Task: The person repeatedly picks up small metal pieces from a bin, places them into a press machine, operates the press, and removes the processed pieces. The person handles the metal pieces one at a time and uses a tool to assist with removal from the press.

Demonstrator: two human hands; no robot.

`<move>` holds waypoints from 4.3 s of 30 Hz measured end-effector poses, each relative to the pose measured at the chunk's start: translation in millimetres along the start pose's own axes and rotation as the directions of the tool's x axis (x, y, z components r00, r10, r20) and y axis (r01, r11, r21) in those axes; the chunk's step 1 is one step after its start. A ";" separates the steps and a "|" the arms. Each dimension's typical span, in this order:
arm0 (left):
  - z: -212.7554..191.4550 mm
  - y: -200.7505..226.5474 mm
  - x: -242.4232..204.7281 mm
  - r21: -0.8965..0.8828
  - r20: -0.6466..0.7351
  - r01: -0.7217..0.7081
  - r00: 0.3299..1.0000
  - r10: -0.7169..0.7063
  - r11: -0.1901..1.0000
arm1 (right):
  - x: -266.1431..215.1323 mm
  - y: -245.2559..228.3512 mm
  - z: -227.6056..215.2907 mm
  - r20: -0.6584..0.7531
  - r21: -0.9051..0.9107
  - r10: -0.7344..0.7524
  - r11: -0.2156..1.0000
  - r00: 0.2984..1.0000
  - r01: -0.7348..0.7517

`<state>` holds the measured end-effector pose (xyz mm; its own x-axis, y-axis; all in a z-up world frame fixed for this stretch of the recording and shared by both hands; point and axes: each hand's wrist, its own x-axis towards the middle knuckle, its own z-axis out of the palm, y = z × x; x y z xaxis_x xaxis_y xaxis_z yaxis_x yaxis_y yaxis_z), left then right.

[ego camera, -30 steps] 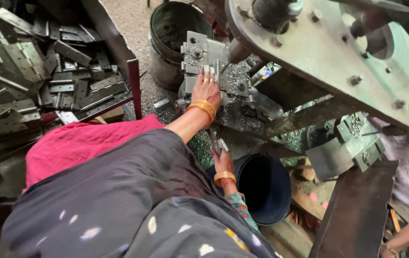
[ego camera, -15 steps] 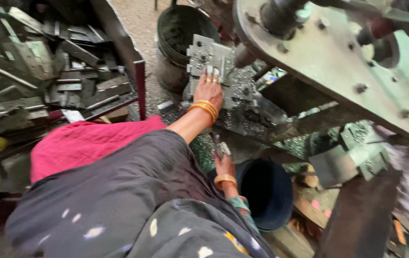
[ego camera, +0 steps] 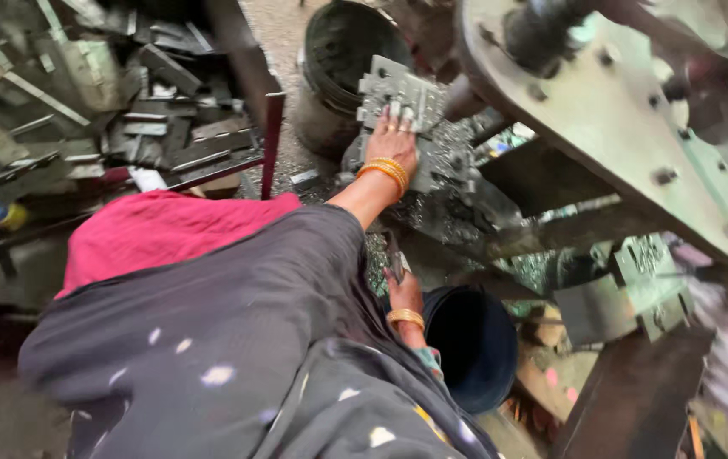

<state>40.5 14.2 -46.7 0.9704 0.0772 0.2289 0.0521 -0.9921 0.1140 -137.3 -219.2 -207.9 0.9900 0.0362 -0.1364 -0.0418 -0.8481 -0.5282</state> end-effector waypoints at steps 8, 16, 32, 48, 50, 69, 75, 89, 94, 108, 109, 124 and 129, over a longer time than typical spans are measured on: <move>-32.9 -112.6 -149.7 -0.500 -0.415 -0.239 0.910 0.012 0.833 | -25.2 -95.6 -118.4 -0.396 0.129 -0.193 0.956 0.898 0.263; 50.4 -303.2 -211.0 0.120 -0.027 0.499 0.866 -0.499 0.858 | -3.0 -197.2 -180.1 -0.555 -0.155 -0.412 0.905 0.723 0.396; 34.0 -318.3 -171.6 -0.142 0.022 0.442 0.896 -0.444 0.885 | -7.7 -210.0 -181.2 -0.455 -0.375 -0.448 0.880 0.770 0.291; -42.8 4.7 -52.8 -0.352 -0.211 -0.079 0.978 0.003 0.933 | -9.7 -199.9 -180.4 -0.312 -0.382 -0.256 0.915 0.915 0.125; -37.6 11.2 -64.6 -0.101 -0.178 -0.050 0.983 0.031 0.994 | -7.5 -196.4 -177.0 -0.280 -0.392 -0.206 0.916 0.938 0.084; -67.7 34.1 -48.8 0.030 0.300 -0.102 0.950 0.089 0.994 | -3.5 -174.5 -166.8 -0.115 -0.513 -0.207 0.850 0.972 0.121; -65.1 33.3 -51.1 0.152 0.209 -0.150 0.971 0.117 0.977 | -8.6 -181.7 -164.7 -0.099 -0.521 -0.144 0.850 0.985 0.072; -36.0 25.5 -54.8 0.174 0.124 -0.280 0.957 0.261 0.944 | -5.5 -177.6 -163.4 -0.101 -0.542 -0.147 0.837 0.984 0.069; -39.4 26.4 -52.5 0.126 0.056 -0.184 0.982 0.178 0.975 | -6.5 -178.6 -159.7 -0.111 -0.556 -0.138 0.830 0.984 0.053; -50.8 23.3 -41.8 0.075 0.165 -0.159 0.976 0.145 0.984 | -10.4 -170.7 -152.5 -0.143 -0.580 -0.184 0.812 0.972 0.069; -50.1 22.3 -41.5 0.069 0.193 -0.178 0.968 0.162 0.982 | -9.1 -167.1 -151.3 -0.140 -0.582 -0.163 0.811 0.977 0.052; -20.6 15.9 -47.4 0.134 0.072 -0.235 0.971 0.227 0.963 | -21.8 -100.0 -104.6 -0.124 -0.420 -0.071 0.907 0.990 0.012; -23.6 16.9 -45.4 0.133 0.078 -0.227 0.973 0.218 0.965 | -8.1 -62.5 -73.3 -0.156 -0.461 -0.039 0.886 0.987 -0.037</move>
<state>-8.2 -3.8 -32.4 0.9737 -0.1493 0.1719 -0.1390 -0.9878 -0.0706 -132.9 -205.2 -112.3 0.9998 -0.0132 0.0169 -0.0119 -0.9970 -0.0766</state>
